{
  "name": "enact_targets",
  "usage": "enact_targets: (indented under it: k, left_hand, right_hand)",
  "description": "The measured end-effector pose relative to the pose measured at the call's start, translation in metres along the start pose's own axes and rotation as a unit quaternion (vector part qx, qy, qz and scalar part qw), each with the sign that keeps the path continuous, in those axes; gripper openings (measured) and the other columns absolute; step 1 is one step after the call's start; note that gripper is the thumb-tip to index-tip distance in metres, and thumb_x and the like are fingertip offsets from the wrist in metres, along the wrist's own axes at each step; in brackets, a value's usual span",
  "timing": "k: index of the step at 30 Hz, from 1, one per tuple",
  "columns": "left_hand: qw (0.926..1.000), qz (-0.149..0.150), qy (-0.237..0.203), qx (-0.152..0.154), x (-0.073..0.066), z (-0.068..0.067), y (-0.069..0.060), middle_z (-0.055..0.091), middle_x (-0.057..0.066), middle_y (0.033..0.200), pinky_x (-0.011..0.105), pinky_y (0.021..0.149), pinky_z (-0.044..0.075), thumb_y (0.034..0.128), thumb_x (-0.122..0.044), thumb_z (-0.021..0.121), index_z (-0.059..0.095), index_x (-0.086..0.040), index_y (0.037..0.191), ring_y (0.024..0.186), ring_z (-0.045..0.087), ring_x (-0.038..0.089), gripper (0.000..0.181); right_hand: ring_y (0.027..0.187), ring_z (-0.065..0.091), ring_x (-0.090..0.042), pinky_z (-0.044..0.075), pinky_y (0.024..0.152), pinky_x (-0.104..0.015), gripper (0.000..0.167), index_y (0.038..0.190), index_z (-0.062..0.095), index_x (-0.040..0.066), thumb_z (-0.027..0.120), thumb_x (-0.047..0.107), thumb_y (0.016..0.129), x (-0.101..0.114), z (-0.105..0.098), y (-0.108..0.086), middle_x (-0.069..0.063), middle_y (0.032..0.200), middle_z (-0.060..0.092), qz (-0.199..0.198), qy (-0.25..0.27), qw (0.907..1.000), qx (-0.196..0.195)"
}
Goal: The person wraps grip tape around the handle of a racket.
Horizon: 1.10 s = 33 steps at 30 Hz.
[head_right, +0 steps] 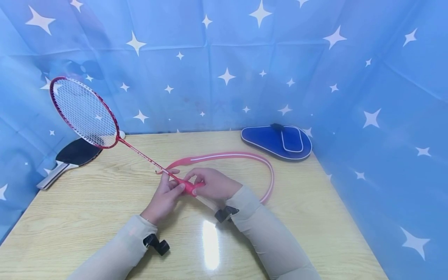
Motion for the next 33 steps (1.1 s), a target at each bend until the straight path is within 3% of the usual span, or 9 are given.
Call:
enact_targets:
  k: [3,10,14,22,33]
  left_hand:
    - [1.0,-0.004,-0.001,-0.002,-0.001,0.0,0.0,0.071,0.022,0.104,0.041,0.097,0.06,0.1062,-0.004,0.056,0.03,-0.009,0.144,0.094,0.073,0.019,0.046]
    - [0.9998,-0.006,0.007,-0.018,0.002,0.0,-0.001,0.069,0.016,0.097,0.027,0.082,0.06,0.101,-0.01,0.071,0.024,-0.008,0.148,0.087,0.072,0.021,0.067]
    - [0.9997,-0.002,0.002,-0.026,0.002,0.002,-0.001,0.068,0.013,0.091,0.025,0.077,0.059,0.0998,-0.008,0.072,0.024,-0.008,0.147,0.082,0.071,0.018,0.067]
    - [0.9998,-0.014,-0.002,-0.014,0.0,0.001,-0.001,0.069,0.016,0.098,0.028,0.082,0.059,0.1014,-0.008,0.069,0.022,-0.011,0.15,0.086,0.073,0.021,0.068]
    - [0.9997,-0.02,-0.007,-0.007,-0.001,0.001,-0.001,0.069,0.019,0.107,0.027,0.083,0.06,0.0999,-0.003,0.068,0.024,-0.014,0.147,0.088,0.074,0.021,0.065]
  right_hand:
    - [0.085,0.065,-0.02,0.056,0.077,-0.034,0.041,0.131,0.067,0.026,0.078,0.01,0.094,0.002,0.0,-0.001,-0.001,0.094,0.07,0.0,0.001,1.0,-0.004]
    - [0.083,0.062,-0.019,0.054,0.076,-0.033,0.041,0.128,0.067,0.027,0.08,0.01,0.093,0.006,0.005,-0.001,0.0,0.093,0.068,-0.012,-0.01,0.9998,-0.014]
    - [0.082,0.062,-0.018,0.054,0.075,-0.031,0.041,0.129,0.066,0.025,0.081,0.012,0.093,0.008,0.006,-0.001,0.001,0.093,0.068,-0.015,-0.019,0.9996,-0.013]
    - [0.089,0.065,-0.017,0.057,0.08,-0.033,0.041,0.133,0.067,0.023,0.076,0.008,0.096,0.007,0.0,-0.002,0.004,0.099,0.071,-0.018,-0.032,0.9993,0.009]
    - [0.09,0.07,-0.016,0.057,0.084,-0.034,0.048,0.142,0.062,0.016,0.068,0.001,0.097,0.007,-0.004,-0.004,0.004,0.101,0.077,0.016,0.005,0.9994,0.03]
Point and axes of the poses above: each hand's wrist, its own y-axis towards the middle knuckle, its own z-axis out of the palm, x = y × z, the point moved 2 cm from there along y, towards the middle knuckle
